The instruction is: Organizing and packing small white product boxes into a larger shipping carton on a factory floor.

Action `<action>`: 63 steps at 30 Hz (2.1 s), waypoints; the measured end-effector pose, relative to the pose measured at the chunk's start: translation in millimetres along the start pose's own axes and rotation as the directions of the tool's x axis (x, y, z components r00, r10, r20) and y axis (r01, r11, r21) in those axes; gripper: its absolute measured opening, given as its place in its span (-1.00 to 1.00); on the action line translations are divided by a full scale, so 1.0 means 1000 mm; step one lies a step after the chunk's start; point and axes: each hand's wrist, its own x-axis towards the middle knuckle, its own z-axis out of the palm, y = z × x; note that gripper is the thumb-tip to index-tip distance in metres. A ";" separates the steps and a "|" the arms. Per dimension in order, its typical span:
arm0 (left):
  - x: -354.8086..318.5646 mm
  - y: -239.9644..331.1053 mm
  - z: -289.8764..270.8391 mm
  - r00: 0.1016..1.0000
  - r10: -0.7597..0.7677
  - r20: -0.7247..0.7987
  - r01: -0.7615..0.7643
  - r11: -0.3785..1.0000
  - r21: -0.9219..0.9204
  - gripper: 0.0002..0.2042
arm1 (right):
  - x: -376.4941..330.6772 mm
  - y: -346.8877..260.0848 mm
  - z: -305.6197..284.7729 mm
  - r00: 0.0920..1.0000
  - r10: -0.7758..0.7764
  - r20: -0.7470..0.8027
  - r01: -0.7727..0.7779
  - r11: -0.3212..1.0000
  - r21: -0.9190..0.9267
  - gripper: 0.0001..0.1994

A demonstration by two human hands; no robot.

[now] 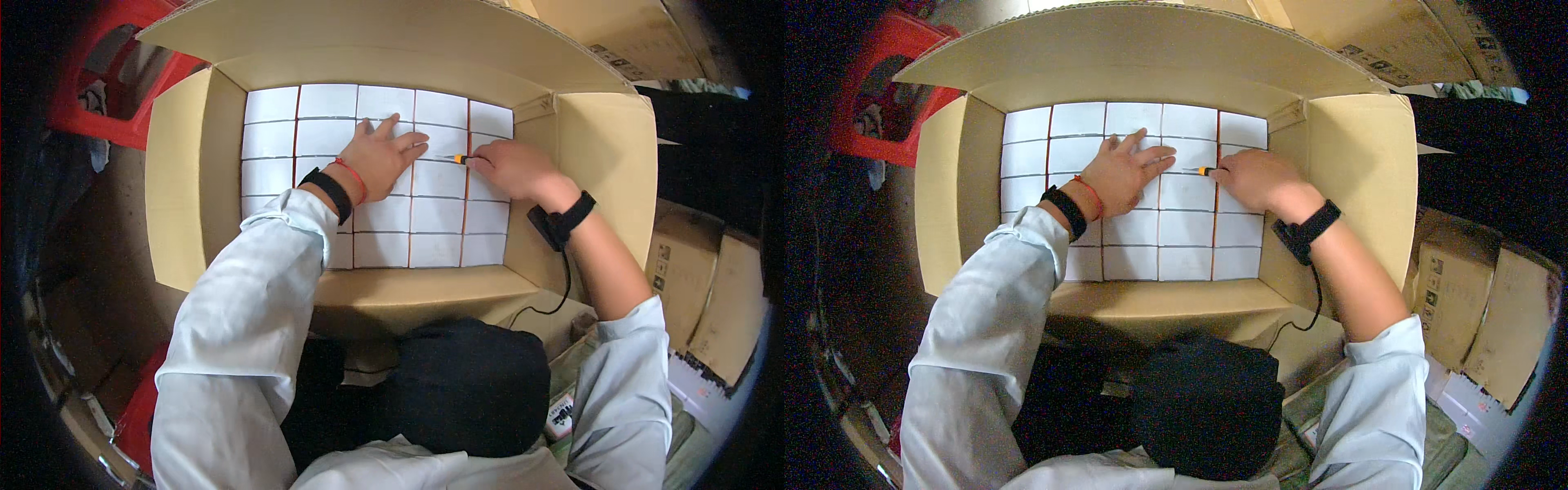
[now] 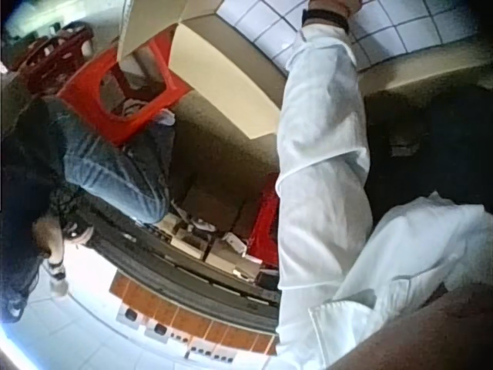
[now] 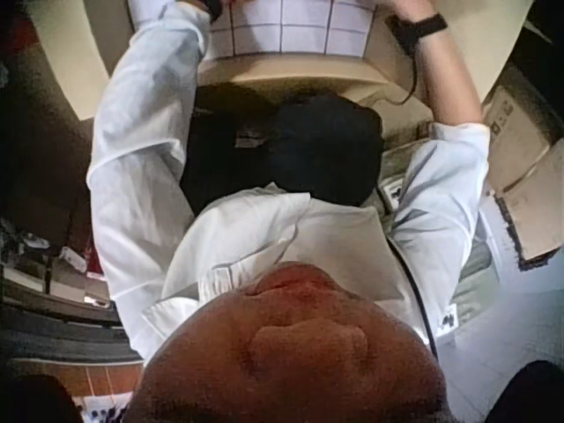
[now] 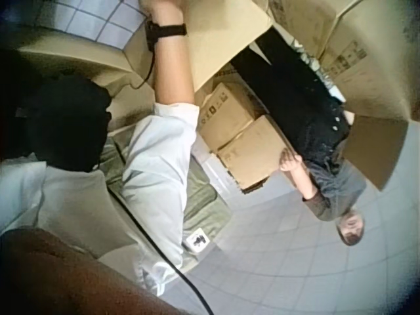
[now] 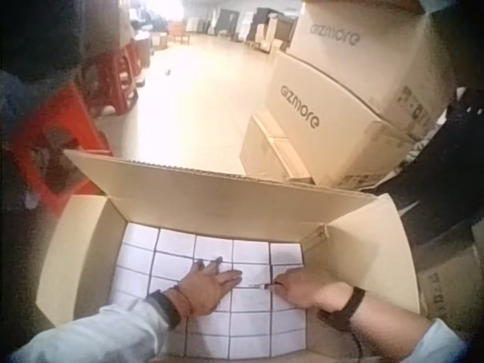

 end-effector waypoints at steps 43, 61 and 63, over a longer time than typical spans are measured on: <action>0.010 0.007 0.002 0.997 -0.065 -0.030 0.061 0.991 -0.117 -0.37 | 0.036 0.028 0.018 0.990 -0.042 -0.134 0.016 0.981 -0.194 -0.65; 0.006 0.002 -0.003 0.992 -0.093 0.083 0.105 0.982 -0.159 -0.31 | 0.041 -0.018 -0.005 0.897 0.426 -0.117 -0.441 0.854 -0.276 -0.63; 0.004 0.000 0.000 0.992 -0.087 0.094 0.101 0.983 -0.155 -0.31 | 0.031 -0.021 -0.006 0.910 0.403 -0.100 -0.415 0.876 -0.247 -0.61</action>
